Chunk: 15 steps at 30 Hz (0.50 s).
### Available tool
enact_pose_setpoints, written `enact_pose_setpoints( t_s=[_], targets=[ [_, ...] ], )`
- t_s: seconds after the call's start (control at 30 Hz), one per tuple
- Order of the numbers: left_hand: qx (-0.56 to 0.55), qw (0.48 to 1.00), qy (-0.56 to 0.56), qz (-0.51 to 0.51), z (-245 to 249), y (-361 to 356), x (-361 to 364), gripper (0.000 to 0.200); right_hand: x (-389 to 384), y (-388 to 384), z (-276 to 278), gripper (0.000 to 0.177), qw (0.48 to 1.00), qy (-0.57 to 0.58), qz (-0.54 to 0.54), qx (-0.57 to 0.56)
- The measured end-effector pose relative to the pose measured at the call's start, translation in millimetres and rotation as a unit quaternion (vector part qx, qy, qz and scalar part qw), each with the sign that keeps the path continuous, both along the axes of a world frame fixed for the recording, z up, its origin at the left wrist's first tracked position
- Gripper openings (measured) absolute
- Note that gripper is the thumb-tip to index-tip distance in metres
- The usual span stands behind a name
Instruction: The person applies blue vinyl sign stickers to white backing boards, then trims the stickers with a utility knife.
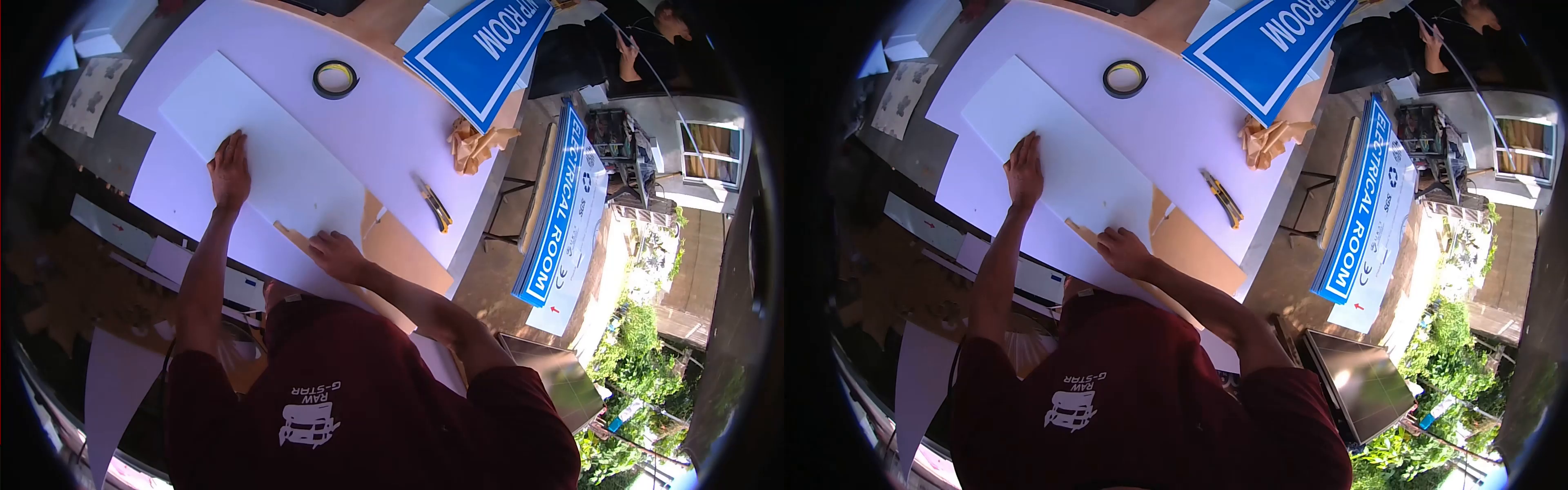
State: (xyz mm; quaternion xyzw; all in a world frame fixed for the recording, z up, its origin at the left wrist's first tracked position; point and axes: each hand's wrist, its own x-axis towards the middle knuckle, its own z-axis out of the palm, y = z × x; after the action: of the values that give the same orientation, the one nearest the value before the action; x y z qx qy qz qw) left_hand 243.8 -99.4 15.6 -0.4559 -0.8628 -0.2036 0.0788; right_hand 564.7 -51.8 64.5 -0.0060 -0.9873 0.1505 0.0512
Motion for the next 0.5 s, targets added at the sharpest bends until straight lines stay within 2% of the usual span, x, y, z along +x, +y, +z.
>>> enact_pose_setpoints(
  t_s=[0.1, 0.17, 0.23, 0.3, 0.33, 0.43, 0.5],
  targets=[
    [0.009, 1.0, 0.021, -0.012, -5.8, -5.6, -0.3, 0.048, 19.7, -4.6, 1.8, 0.011, 0.99, 0.057, -0.107, -0.077],
    [0.006, 1.0, 0.003, -0.001, -1.4, -3.8, 2.4, 0.044, 25.3, -3.3, 12.4, 0.018, 0.978, 0.053, -0.148, -0.134],
    [0.046, 0.999, 0.005, -0.012, 3.9, -4.8, 2.7, 0.04, 20.8, -4.2, 13.3, 0.024, 0.974, 0.063, -0.174, -0.13],
    [0.053, 0.999, 0.009, -0.011, -0.3, -5.1, 2.5, 0.038, 11.0, -5.2, 12.5, 0.03, 0.976, 0.061, -0.16, -0.134],
    [0.055, 0.998, 0.004, -0.009, -1.3, -6.6, 3.4, 0.038, 2.7, -5.1, 14.1, 0.041, 0.982, 0.046, -0.124, -0.133],
    [0.064, 0.997, -0.024, -0.021, 0.0, -0.2, 1.0, 0.041, -34.2, -15.0, 25.6, 0.054, 0.987, 0.03, -0.072, -0.139],
    [0.044, 0.999, -0.018, 0.005, 3.8, 0.7, 12.0, 0.047, -57.8, -24.2, 28.4, 0.061, 0.997, 0.021, -0.054, -0.059]
  ],
)
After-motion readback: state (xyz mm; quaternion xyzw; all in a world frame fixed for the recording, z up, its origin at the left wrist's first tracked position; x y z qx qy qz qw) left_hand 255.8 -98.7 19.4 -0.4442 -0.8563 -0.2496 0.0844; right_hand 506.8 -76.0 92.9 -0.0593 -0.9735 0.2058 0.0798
